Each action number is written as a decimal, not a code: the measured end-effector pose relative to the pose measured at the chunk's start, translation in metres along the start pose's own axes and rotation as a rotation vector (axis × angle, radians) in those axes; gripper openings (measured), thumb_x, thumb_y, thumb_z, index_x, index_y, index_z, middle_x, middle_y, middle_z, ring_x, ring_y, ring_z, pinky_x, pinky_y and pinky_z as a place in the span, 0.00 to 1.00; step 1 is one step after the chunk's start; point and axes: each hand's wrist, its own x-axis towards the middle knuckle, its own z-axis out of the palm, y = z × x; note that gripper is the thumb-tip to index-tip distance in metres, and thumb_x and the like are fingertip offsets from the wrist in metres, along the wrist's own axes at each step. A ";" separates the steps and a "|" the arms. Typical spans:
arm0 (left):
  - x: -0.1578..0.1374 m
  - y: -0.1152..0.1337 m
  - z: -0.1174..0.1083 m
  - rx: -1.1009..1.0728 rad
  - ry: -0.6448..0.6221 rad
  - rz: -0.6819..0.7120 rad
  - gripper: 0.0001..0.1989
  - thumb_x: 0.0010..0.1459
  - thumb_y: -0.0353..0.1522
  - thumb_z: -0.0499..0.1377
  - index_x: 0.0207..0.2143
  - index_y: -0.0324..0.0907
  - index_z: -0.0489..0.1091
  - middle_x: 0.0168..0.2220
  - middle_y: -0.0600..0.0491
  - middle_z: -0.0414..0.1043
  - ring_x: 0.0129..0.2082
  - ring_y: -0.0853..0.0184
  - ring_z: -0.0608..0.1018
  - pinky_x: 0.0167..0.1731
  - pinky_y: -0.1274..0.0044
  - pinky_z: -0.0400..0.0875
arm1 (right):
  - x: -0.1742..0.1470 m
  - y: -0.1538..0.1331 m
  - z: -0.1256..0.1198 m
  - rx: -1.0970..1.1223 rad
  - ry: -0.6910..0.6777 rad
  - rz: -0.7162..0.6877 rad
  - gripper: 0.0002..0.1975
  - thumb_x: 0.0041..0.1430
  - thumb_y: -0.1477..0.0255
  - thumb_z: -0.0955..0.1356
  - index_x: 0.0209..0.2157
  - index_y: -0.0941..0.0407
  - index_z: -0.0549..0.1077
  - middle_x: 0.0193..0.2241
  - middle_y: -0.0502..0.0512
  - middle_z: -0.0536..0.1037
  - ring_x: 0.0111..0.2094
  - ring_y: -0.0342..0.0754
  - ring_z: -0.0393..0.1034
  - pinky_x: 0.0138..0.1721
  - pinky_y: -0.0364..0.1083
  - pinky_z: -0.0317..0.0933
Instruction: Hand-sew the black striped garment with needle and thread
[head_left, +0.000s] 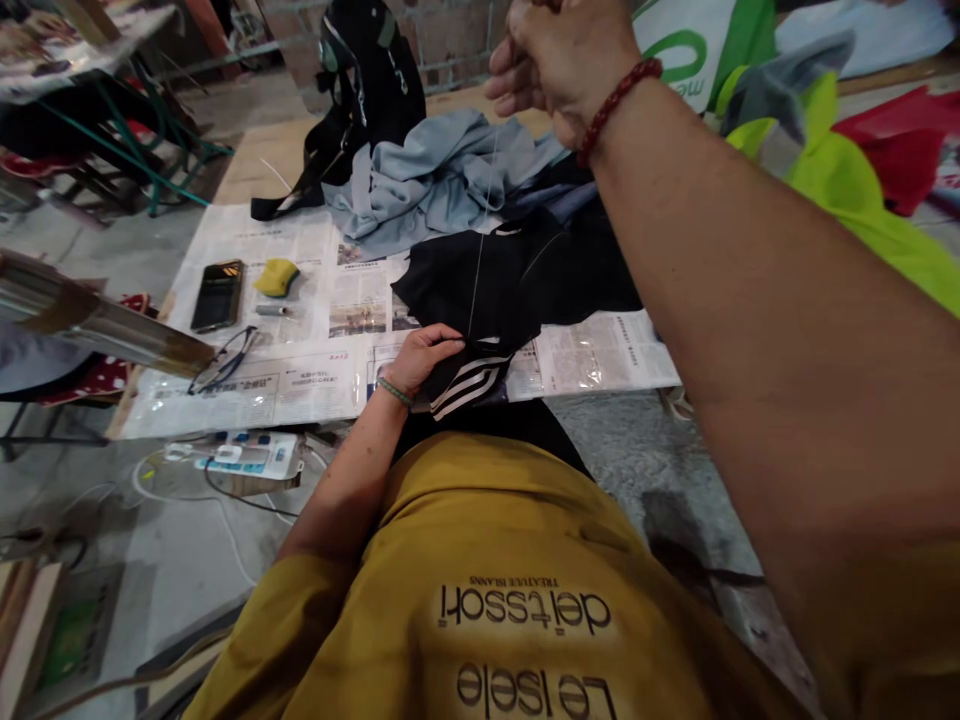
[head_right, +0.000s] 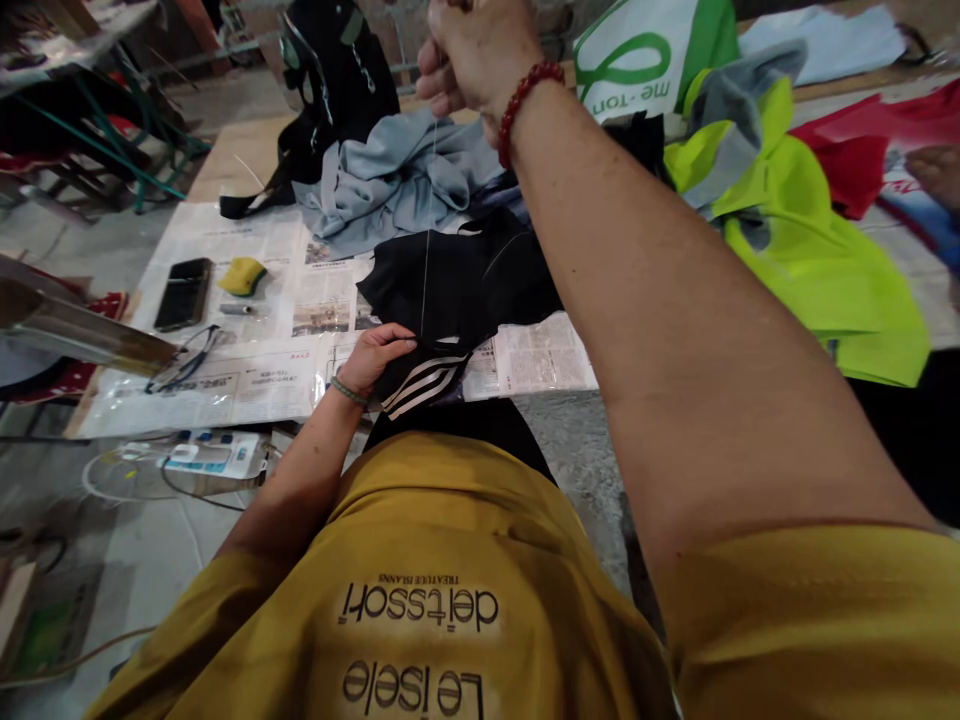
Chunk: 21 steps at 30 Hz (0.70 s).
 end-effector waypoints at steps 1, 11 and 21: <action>0.000 0.000 0.000 0.001 -0.003 0.002 0.12 0.39 0.35 0.65 0.28 0.38 0.71 0.22 0.58 0.69 0.22 0.75 0.68 0.23 0.81 0.62 | 0.001 -0.001 0.000 -0.006 0.012 0.009 0.07 0.59 0.80 0.58 0.27 0.60 0.62 0.14 0.39 0.69 0.20 0.37 0.71 0.32 0.50 0.69; -0.001 0.000 0.000 0.005 -0.004 0.000 0.12 0.40 0.35 0.65 0.28 0.38 0.71 0.22 0.58 0.69 0.21 0.75 0.69 0.23 0.81 0.62 | 0.011 0.005 -0.007 0.024 -0.007 0.017 0.08 0.58 0.78 0.60 0.25 0.62 0.65 0.17 0.42 0.70 0.24 0.38 0.72 0.37 0.51 0.69; 0.000 -0.002 -0.001 -0.026 -0.029 -0.008 0.12 0.40 0.34 0.66 0.28 0.39 0.71 0.22 0.59 0.69 0.21 0.75 0.69 0.24 0.81 0.64 | 0.030 0.021 -0.011 0.046 -0.019 0.070 0.13 0.61 0.75 0.59 0.23 0.62 0.64 0.17 0.45 0.67 0.23 0.36 0.70 0.31 0.38 0.69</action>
